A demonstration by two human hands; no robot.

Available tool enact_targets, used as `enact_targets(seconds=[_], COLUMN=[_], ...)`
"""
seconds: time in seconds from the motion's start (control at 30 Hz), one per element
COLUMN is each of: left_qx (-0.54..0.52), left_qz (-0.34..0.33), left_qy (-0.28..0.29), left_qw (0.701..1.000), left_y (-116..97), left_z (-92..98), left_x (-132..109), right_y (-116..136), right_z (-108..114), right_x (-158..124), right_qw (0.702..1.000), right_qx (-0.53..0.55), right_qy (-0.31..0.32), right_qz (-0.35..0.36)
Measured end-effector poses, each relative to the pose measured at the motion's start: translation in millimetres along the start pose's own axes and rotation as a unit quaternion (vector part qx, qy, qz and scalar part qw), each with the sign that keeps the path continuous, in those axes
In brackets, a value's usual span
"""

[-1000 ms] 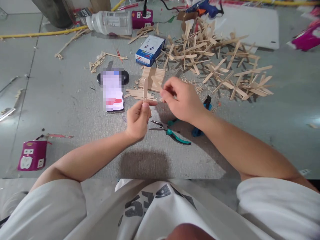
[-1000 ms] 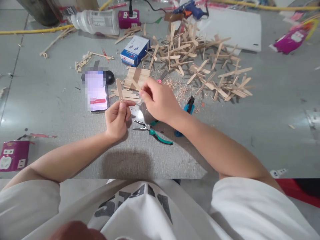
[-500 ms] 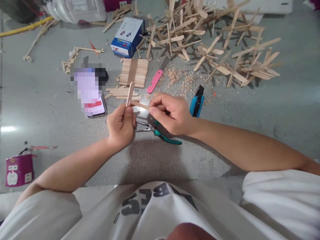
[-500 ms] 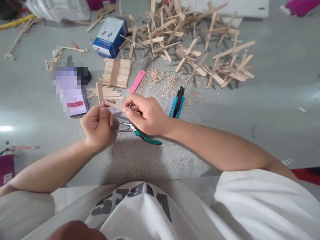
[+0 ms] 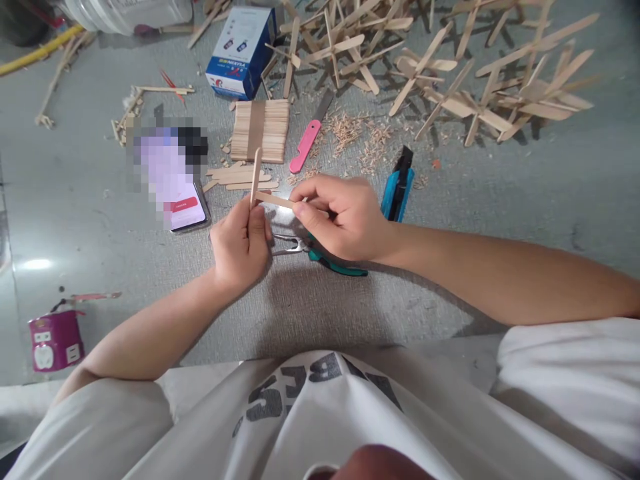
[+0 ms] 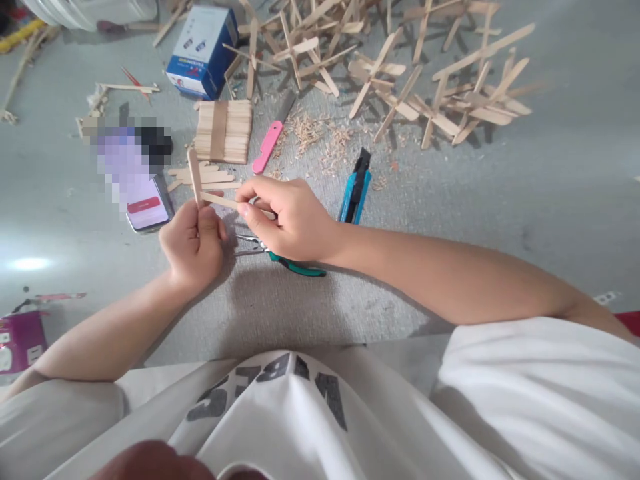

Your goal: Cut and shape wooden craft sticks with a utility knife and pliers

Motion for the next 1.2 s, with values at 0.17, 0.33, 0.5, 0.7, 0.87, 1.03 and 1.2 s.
enact_targets(seconds=[0.17, 0.33, 0.5, 0.7, 0.87, 1.03, 1.2], left_qx=[0.089, 0.132, 0.105, -0.059, -0.123, -0.108, -0.108], left_qz=[-0.070, -0.119, -0.103, -0.008, -0.070, -0.100, -0.103], left_qy=[0.021, 0.035, 0.073, 0.098, 0.029, -0.003, 0.005], left_qw=[0.993, 0.983, 0.986, 0.993, 0.989, 0.989, 0.989], left_y=[-13.8, -24.8, -27.3, -7.3, -13.5, -21.9, -26.6], left_z=[-1.0, -8.7, -15.6, -16.5, -3.5, 3.4, 1.9], left_x=[6.8, -3.4, -6.5, -1.3, -1.8, -3.1, -3.1], right_y=[8.0, 11.0, 0.7, -14.5, -6.7, -0.1, 7.1], right_z=[-1.5, -9.7, -14.9, -14.5, -10.3, -7.8, -3.6], right_x=[-2.5, -10.9, -16.6, -15.7, -16.4, -19.4, -25.8], right_qw=[0.999, 0.999, 0.997, 0.996, 0.997, 0.990, 0.979], right_qx=[-0.009, 0.002, 0.014, 0.024, -0.077, -0.129, -0.166], right_qy=[0.012, 0.006, -0.020, -0.017, -0.008, -0.009, -0.042], right_qz=[-0.042, -0.051, -0.076, -0.087, -0.024, 0.050, 0.110])
Point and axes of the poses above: each hand's wrist, its own x-axis towards the middle knuckle, its own z-axis out of the back of the hand, y = z × x, the point moved 10 cm from there along x, towards the middle knuckle, and after that the axes turned 3 degrees about -z, right-handed, at the moved point
